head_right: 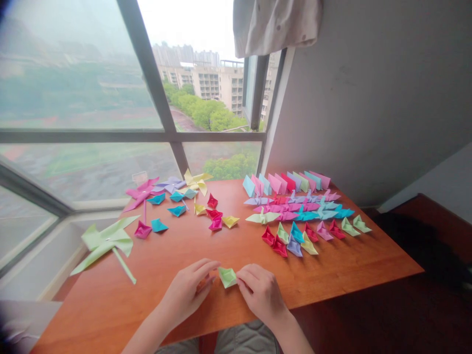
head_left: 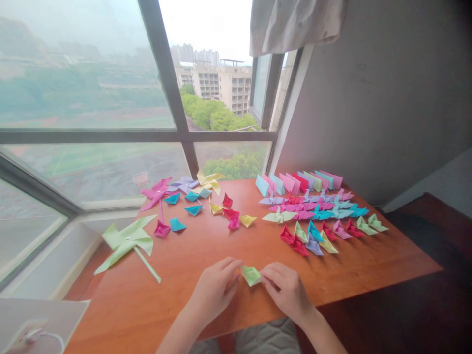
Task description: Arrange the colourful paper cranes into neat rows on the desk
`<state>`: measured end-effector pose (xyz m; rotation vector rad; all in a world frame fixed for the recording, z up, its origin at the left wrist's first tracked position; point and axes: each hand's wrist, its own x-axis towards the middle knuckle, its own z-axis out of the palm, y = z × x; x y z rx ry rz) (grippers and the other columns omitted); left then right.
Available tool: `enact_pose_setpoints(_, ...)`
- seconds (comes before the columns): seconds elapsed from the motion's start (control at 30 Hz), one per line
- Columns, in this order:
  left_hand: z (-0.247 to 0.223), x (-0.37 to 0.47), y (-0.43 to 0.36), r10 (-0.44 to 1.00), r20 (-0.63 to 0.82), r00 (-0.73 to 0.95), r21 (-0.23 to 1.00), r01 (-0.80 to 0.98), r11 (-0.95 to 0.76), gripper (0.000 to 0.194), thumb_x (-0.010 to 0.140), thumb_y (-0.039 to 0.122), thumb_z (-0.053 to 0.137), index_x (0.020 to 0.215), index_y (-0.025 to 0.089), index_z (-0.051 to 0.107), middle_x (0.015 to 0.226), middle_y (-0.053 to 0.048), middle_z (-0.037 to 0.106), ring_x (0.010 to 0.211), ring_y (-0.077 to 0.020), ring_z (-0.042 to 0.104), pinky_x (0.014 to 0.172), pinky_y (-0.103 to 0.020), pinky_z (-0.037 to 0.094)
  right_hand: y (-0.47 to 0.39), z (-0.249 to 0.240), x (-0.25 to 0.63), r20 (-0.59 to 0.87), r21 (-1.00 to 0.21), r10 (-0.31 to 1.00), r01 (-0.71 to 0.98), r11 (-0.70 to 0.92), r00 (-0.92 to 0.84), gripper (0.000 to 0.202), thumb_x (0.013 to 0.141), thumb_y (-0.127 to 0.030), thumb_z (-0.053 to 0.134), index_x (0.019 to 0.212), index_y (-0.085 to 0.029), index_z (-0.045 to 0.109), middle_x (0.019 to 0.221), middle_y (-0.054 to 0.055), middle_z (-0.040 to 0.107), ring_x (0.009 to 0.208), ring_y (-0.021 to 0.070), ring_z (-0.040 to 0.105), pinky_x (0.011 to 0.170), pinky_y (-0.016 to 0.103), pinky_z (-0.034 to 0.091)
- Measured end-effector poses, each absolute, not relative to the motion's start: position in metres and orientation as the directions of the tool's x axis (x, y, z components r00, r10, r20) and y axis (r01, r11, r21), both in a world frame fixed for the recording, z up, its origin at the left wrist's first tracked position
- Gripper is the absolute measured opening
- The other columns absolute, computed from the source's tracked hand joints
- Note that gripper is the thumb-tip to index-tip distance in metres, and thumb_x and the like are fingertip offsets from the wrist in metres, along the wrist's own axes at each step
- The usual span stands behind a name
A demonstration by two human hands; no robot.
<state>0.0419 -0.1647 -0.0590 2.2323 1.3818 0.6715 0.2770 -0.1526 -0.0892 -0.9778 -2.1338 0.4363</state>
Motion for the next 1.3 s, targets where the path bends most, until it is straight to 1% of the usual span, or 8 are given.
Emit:
enact_pose_setpoints(0.23, -0.081, 0.021, -0.154, 0.972, 0.221, 0.082, 0.736, 0.640, -0.221, 0.021, 0.093, 0.022, 0.047, 0.103, 0.019, 0.065, 0.090, -0.005, 0.073, 0.074, -0.0173, 0.068, 0.070, -0.028, 0.055, -0.155, -0.091, 0.300, 0.604, -0.521, 0.756, 0.593, 0.614, -0.252, 0.017, 0.092, -0.011, 0.053, 0.100, -0.022, 0.064, 0.090, 0.005, 0.069, 0.085, 0.0165, 0.066, 0.077, 0.027, 0.053)
enact_pose_setpoints(0.3, -0.083, 0.020, -0.154, 0.975, 0.214, 0.057, 0.744, 0.638, -0.201, 0.021, 0.093, 0.024, 0.048, 0.102, 0.019, 0.066, 0.088, -0.005, 0.074, 0.073, -0.0177, 0.068, 0.068, -0.028, 0.055, -0.156, -0.084, 0.321, 0.644, -0.497, 0.748, 0.656, 0.569, -0.161, 0.015, 0.092, -0.013, 0.055, 0.100, -0.022, 0.064, 0.092, 0.005, 0.069, 0.082, 0.0159, 0.065, 0.074, 0.026, 0.053)
enact_pose_setpoints(0.4, -0.082, 0.023, -0.155, 0.972, 0.215, 0.097, 0.719, 0.657, -0.225, 0.020, 0.091, 0.024, 0.050, 0.100, 0.020, 0.067, 0.090, -0.006, 0.074, 0.078, -0.0189, 0.070, 0.072, -0.029, 0.055, -0.154, -0.070, 0.365, 0.688, -0.460, 0.725, 0.783, 0.418, 0.017, 0.009, 0.091, -0.020, 0.059, 0.098, -0.020, 0.066, 0.093, 0.006, 0.069, 0.077, 0.0160, 0.065, 0.074, 0.028, 0.051)
enact_pose_setpoints(0.5, -0.082, 0.025, -0.155, 0.969, 0.221, 0.111, 0.699, 0.675, -0.237, 0.020, 0.090, 0.023, 0.050, 0.100, 0.021, 0.068, 0.093, -0.005, 0.074, 0.081, -0.0193, 0.070, 0.074, -0.029, 0.056, -0.148, -0.066, 0.414, 0.725, -0.382, 0.674, 0.897, 0.221, 0.143, 0.015, 0.092, -0.030, 0.059, 0.095, -0.019, 0.067, 0.094, 0.007, 0.070, 0.075, 0.0170, 0.065, 0.073, 0.029, 0.049)
enact_pose_setpoints(0.6, -0.082, 0.025, -0.156, 0.967, 0.227, 0.117, 0.685, 0.687, -0.244, 0.020, 0.090, 0.023, 0.050, 0.100, 0.021, 0.068, 0.093, -0.006, 0.074, 0.080, -0.0190, 0.070, 0.072, -0.029, 0.056, -0.142, -0.078, 0.455, 0.736, -0.280, 0.662, 0.953, 0.112, 0.139, 0.025, 0.093, -0.037, 0.054, 0.093, -0.018, 0.069, 0.093, 0.007, 0.071, 0.071, 0.0166, 0.065, 0.069, 0.027, 0.049)
enact_pose_setpoints(0.73, -0.082, 0.024, -0.156, 0.965, 0.221, 0.141, 0.671, 0.697, -0.255, 0.021, 0.090, 0.022, 0.049, 0.099, 0.021, 0.068, 0.091, -0.006, 0.074, 0.076, -0.0183, 0.069, 0.072, -0.029, 0.056, -0.138, -0.104, 0.484, 0.724, -0.199, 0.683, 0.977, 0.073, 0.097, 0.033, 0.094, -0.042, 0.049, 0.092, -0.017, 0.070, 0.094, 0.007, 0.072, 0.066, 0.0151, 0.065, 0.066, 0.026, 0.048)
enact_pose_setpoints(0.9, -0.082, 0.025, -0.156, 0.962, 0.228, 0.148, 0.658, 0.705, -0.265, 0.021, 0.089, 0.020, 0.049, 0.099, 0.021, 0.067, 0.092, -0.005, 0.074, 0.079, -0.0187, 0.069, 0.074, -0.030, 0.055, -0.134, -0.120, 0.490, 0.691, -0.216, 0.714, 0.975, 0.047, 0.118, 0.036, 0.095, -0.043, 0.046, 0.092, -0.017, 0.071, 0.094, 0.007, 0.072, 0.064, 0.0140, 0.065, 0.062, 0.025, 0.047)
enact_pose_setpoints(1.3, -0.080, 0.025, -0.155, 0.961, 0.229, 0.155, 0.657, 0.704, -0.270, 0.020, 0.090, 0.021, 0.049, 0.098, 0.022, 0.067, 0.090, -0.004, 0.073, 0.075, -0.0176, 0.068, 0.070, -0.027, 0.055, -0.117, -0.121, 0.486, 0.642, -0.252, 0.755, 0.967, 0.041, 0.135, 0.032, 0.092, -0.041, 0.049, 0.094, -0.018, 0.071, 0.095, 0.007, 0.071, 0.058, 0.0117, 0.060, 0.058, 0.025, 0.045)
